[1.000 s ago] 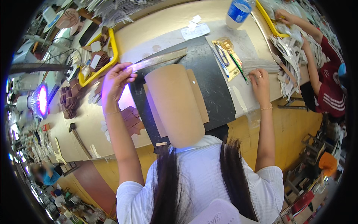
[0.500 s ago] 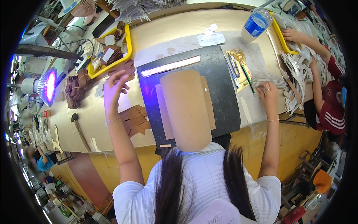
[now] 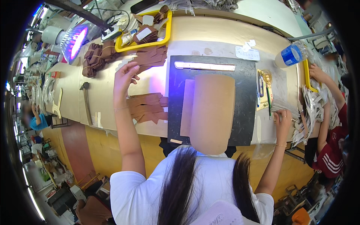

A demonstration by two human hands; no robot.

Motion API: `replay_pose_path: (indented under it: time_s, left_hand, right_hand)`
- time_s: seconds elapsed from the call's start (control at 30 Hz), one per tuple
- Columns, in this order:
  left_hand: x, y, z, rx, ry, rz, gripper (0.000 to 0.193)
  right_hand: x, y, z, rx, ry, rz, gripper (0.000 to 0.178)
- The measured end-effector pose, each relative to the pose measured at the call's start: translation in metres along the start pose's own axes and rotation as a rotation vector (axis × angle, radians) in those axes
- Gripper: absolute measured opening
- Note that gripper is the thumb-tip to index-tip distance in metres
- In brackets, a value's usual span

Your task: The person repeatedly picks up white fabric strips and brown fabric pieces from a table, aligns them on a cardboard template, and presses them together. The person handles the pieces one at a time and places the assembled units on the table.

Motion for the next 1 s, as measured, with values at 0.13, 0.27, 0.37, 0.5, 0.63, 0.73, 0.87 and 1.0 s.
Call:
replay_pose_path:
  time_s: [0.13,0.27,0.37,0.5,0.63,0.73,0.87,1.0]
  left_hand:
    - [-0.002,-0.004,0.000,0.005,0.007,-0.001,0.032]
    - [-0.004,-0.008,0.002,0.002,0.010,0.001,0.033]
    - [-0.008,-0.007,0.003,-0.003,0.002,0.006,0.034]
    - [-0.019,-0.006,0.005,0.004,-0.030,0.005,0.033]
    - [-0.033,-0.001,0.005,-0.010,-0.069,0.022,0.033]
    - [-0.032,-0.002,0.008,-0.021,-0.069,0.036,0.034]
    - [-0.005,-0.012,0.013,-0.060,0.032,0.076,0.031]
    - [0.050,-0.035,0.021,-0.147,0.270,0.188,0.022]
  right_hand:
    - [0.000,0.000,0.002,0.005,-0.022,0.019,0.017]
    - [0.001,0.002,0.002,0.037,-0.041,0.005,0.018]
    - [0.002,0.000,0.001,0.040,-0.056,0.006,0.019]
    - [0.007,-0.006,0.001,0.039,-0.060,0.004,0.019]
    - [0.010,-0.001,0.000,0.014,-0.061,0.022,0.018]
    - [0.013,0.010,0.001,-0.013,-0.061,0.022,0.015]
    - [0.016,0.031,0.002,-0.164,-0.064,0.174,0.007]
    - [0.022,0.063,0.003,-0.284,-0.049,0.519,0.009]
Point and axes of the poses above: each hand's wrist, its own z-axis towards the middle knuckle, its own x-axis out of the back of the hand, y = z × x, the point moved 5 cm from there along z, towards the middle knuckle, and after that the axes turned 14 degrees about -x, right-handed, at the moved point
